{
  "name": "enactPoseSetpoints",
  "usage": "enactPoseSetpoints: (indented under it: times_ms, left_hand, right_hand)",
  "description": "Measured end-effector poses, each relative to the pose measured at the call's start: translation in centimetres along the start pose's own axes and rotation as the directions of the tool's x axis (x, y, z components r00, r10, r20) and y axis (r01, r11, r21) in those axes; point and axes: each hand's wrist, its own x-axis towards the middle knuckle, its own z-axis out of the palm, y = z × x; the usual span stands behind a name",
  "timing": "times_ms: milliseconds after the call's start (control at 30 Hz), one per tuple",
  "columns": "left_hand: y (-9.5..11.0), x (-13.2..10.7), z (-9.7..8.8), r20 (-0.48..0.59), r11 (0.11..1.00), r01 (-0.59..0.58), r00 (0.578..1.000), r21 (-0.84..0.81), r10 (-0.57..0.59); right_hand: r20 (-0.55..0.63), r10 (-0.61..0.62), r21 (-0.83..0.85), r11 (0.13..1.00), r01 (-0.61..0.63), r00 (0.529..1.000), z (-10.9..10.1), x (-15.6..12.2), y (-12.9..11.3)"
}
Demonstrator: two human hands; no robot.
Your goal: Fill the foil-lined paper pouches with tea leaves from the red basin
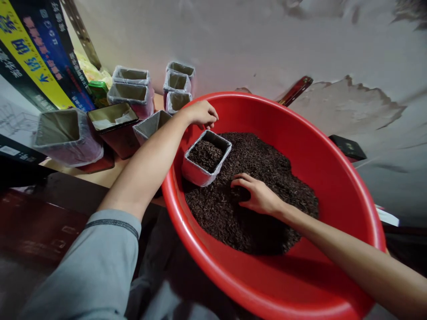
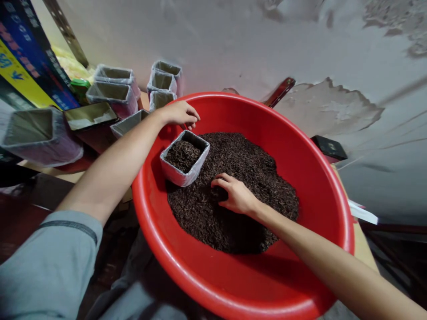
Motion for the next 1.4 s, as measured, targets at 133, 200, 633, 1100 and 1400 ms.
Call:
enactPoseSetpoints:
  times_ms: [133, 200, 633, 1100, 1400]
  left_hand:
    - [0.1, -0.1, 0.0, 0.005, 1.0, -0.001, 1.0, 0.016, 0.001]
    - [0.1, -0.1, -0.1, 0.008, 1.0, 0.001, 1.0, 0.011, -0.001]
    - [-0.2, 0.3, -0.6, 0.011, 0.994, -0.057, 0.998, 0.094, 0.056]
    - [0.0, 0.0, 0.0, 0.041, 1.0, -0.001, 0.999, 0.031, -0.001]
    - [1.3, -1.5, -0.6, -0.105, 0.98, -0.141, 0.982, 0.141, 0.156]
  right_hand:
    - [-0.147, -0.02, 0.159, 0.986, 0.043, 0.989, -1.0, 0.4, 0.8]
    - [-0.208, 0.006, 0.222, 0.974, 0.041, 0.978, -2.4, 1.0, 0.6]
    - [-0.4, -0.173, 0.302, 0.902, 0.308, 0.9, -8.7, 10.6, -6.4]
    - [-0.162, -0.519, -0.196, 0.85, 0.488, 0.839, -4.7, 12.0, -4.8]
    - [-0.119, -0.288, -0.287, 0.926, 0.245, 0.95, -8.4, 7.2, -2.1]
